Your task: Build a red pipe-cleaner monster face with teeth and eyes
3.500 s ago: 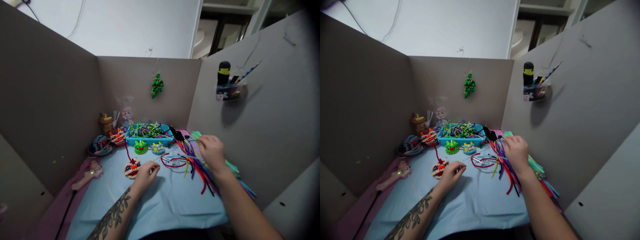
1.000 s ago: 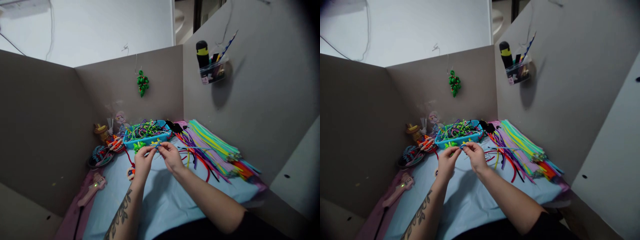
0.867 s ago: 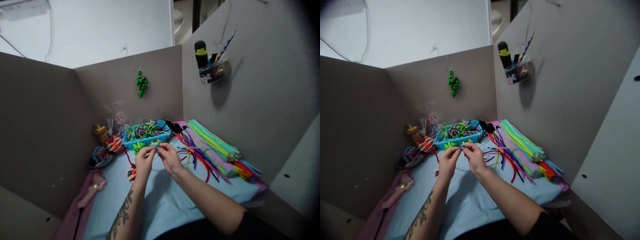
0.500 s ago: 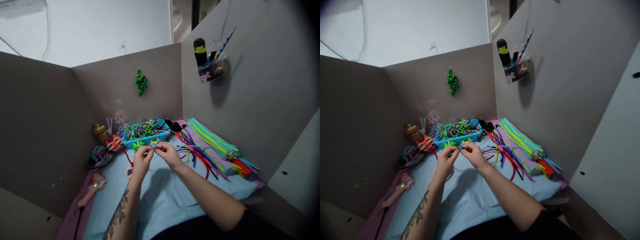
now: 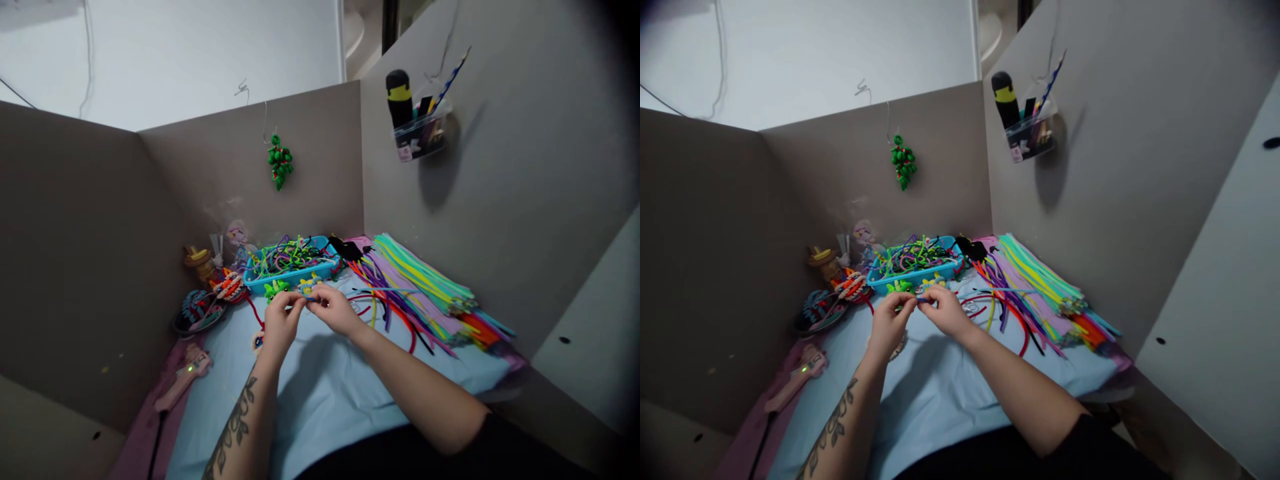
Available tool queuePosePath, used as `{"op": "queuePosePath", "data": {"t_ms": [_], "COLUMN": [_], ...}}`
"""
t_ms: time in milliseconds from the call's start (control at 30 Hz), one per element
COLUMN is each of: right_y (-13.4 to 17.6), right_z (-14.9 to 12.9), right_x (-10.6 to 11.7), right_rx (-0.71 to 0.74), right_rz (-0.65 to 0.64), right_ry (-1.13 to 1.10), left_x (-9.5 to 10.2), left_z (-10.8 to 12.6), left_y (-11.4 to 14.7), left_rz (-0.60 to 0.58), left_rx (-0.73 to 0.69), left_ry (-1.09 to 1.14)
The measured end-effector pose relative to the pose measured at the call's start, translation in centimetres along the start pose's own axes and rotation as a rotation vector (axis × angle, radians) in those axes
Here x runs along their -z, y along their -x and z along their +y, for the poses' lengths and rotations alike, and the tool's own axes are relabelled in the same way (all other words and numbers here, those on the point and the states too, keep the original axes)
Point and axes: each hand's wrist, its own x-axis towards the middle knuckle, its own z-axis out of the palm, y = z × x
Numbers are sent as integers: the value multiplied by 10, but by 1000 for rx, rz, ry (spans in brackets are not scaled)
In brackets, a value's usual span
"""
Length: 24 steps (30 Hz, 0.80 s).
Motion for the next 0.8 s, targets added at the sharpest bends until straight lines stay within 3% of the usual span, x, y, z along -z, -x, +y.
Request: {"op": "queuePosePath", "data": {"t_ms": [200, 333, 533, 700, 800], "right_y": [2, 3, 3, 4, 3], "right_z": [10, 11, 9, 12, 17], "right_x": [-10, -11, -11, -13, -10], "right_rx": [-154, -193, -326, -354, -339], "right_rz": [63, 123, 127, 118, 66], "right_ry": [-295, -280, -323, -320, -323], "left_x": [-12, -14, -13, -13, -13], "left_z": [-14, -16, -10, -4, -6], "left_y": [1, 1, 1, 2, 1], "left_rz": [25, 44, 69, 60, 22], "left_rx": [186, 210, 110, -112, -75], "left_ry": [255, 281, 109, -19, -10]}}
